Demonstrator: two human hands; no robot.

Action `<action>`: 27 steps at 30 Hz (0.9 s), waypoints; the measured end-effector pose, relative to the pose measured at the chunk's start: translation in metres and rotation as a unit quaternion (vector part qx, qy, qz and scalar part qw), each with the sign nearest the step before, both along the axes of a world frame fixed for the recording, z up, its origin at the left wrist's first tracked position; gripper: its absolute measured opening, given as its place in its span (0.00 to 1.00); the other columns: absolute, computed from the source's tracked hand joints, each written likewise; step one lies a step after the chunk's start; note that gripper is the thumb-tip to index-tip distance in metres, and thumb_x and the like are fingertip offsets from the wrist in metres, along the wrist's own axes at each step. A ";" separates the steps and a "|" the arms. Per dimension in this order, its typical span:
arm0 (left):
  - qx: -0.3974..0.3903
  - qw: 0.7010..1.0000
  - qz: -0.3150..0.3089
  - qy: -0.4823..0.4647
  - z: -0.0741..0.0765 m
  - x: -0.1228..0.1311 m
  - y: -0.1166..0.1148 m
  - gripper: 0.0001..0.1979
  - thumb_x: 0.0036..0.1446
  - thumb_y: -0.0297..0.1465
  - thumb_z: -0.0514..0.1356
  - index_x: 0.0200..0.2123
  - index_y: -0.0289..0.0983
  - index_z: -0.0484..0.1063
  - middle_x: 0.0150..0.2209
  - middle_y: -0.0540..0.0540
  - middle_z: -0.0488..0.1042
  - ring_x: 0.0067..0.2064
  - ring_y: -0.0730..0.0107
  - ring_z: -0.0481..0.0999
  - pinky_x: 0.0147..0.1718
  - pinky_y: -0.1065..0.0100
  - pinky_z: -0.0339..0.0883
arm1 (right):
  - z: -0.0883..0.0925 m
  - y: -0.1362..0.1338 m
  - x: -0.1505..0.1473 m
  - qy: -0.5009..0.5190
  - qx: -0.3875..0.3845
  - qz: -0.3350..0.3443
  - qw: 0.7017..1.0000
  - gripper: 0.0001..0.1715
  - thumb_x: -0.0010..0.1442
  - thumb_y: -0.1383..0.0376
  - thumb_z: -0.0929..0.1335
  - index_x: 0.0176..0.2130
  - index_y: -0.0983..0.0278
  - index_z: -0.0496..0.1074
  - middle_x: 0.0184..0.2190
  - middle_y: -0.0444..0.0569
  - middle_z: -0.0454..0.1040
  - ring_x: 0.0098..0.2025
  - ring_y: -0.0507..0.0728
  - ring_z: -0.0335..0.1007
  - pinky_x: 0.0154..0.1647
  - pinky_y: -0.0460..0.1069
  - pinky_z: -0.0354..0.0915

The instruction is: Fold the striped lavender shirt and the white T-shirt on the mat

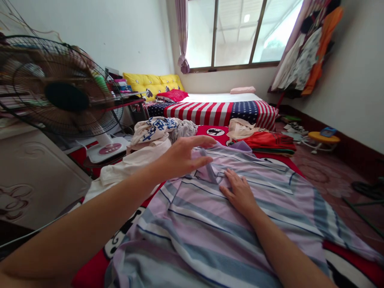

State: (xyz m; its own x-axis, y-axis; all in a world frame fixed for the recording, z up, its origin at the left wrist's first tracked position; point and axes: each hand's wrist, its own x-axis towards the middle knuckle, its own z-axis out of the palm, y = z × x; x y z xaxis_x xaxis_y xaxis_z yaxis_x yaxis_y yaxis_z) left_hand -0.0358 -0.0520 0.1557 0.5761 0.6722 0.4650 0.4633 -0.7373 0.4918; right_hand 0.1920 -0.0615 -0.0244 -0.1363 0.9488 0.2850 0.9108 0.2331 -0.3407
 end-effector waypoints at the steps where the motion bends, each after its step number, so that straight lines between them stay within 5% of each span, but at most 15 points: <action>1: -0.006 1.000 0.020 0.017 -0.002 -0.004 -0.006 0.17 0.55 0.38 0.61 0.48 0.40 0.74 0.45 0.47 0.78 0.45 0.64 0.76 0.46 0.67 0.67 | -0.001 0.001 0.001 0.020 0.008 -0.001 1.000 0.31 0.62 0.58 0.61 0.62 0.65 0.60 0.65 0.56 0.56 0.66 0.61 0.50 0.65 0.64 0.45; 6: -0.090 0.960 0.171 0.203 -0.042 -0.067 -0.008 0.13 0.54 0.40 0.59 0.34 0.39 0.78 0.31 0.47 0.79 0.34 0.63 0.76 0.32 0.69 0.65 | -0.007 0.006 0.007 0.142 0.062 -0.003 0.988 0.27 0.58 0.62 0.62 0.55 0.67 0.67 0.59 0.57 0.65 0.61 0.60 0.60 0.63 0.58 0.53; 12: -0.194 0.905 0.219 0.310 -0.089 -0.120 -0.028 0.15 0.49 0.45 0.61 0.29 0.39 0.77 0.29 0.46 0.78 0.31 0.61 0.75 0.26 0.69 0.58 | 0.007 0.010 0.014 0.170 -0.021 0.007 0.985 0.27 0.56 0.62 0.64 0.53 0.67 0.69 0.59 0.57 0.66 0.61 0.60 0.62 0.62 0.56 0.56; 18: -0.210 0.900 0.209 0.320 -0.097 -0.126 -0.044 0.14 0.46 0.43 0.61 0.22 0.38 0.71 0.21 0.50 0.72 0.24 0.68 0.68 0.22 0.70 0.48 | 0.049 0.030 0.004 0.028 -0.149 -0.009 0.988 0.32 0.55 0.60 0.67 0.57 0.70 0.67 0.55 0.59 0.69 0.55 0.65 0.67 0.55 0.55 0.62; 22: -0.254 0.908 0.168 0.288 -0.099 -0.127 -0.047 0.12 0.48 0.38 0.59 0.20 0.36 0.66 0.20 0.52 0.65 0.23 0.73 0.62 0.22 0.71 0.47 | 0.060 0.055 -0.022 -0.033 -0.130 -0.034 0.990 0.35 0.55 0.52 0.68 0.57 0.68 0.66 0.55 0.61 0.69 0.54 0.66 0.67 0.50 0.54 0.63; 25: -0.284 0.917 0.151 0.236 -0.096 -0.128 -0.050 0.12 0.49 0.37 0.57 0.21 0.36 0.63 0.20 0.54 0.63 0.24 0.74 0.60 0.22 0.73 0.48 | 0.057 0.069 -0.044 0.010 -0.087 -0.052 0.995 0.31 0.50 0.51 0.71 0.49 0.66 0.73 0.50 0.59 0.72 0.52 0.65 0.68 0.46 0.51 0.62; 27: -0.298 0.919 0.155 0.209 -0.093 -0.129 -0.052 0.12 0.50 0.37 0.57 0.21 0.36 0.62 0.21 0.54 0.61 0.24 0.75 0.60 0.22 0.73 0.48 | 0.058 0.077 -0.056 0.073 -0.067 -0.055 0.994 0.21 0.46 0.55 0.73 0.37 0.66 0.76 0.43 0.57 0.75 0.47 0.65 0.69 0.42 0.49 0.62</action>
State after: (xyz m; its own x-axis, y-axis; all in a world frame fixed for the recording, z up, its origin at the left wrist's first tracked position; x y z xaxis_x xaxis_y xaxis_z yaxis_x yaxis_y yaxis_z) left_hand -0.1646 -0.1035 0.0625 0.3591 0.8973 -0.2567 0.8452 -0.1960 0.4972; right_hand 0.1357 0.0152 0.0335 0.0042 0.9865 0.1637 0.8672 0.0779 -0.4918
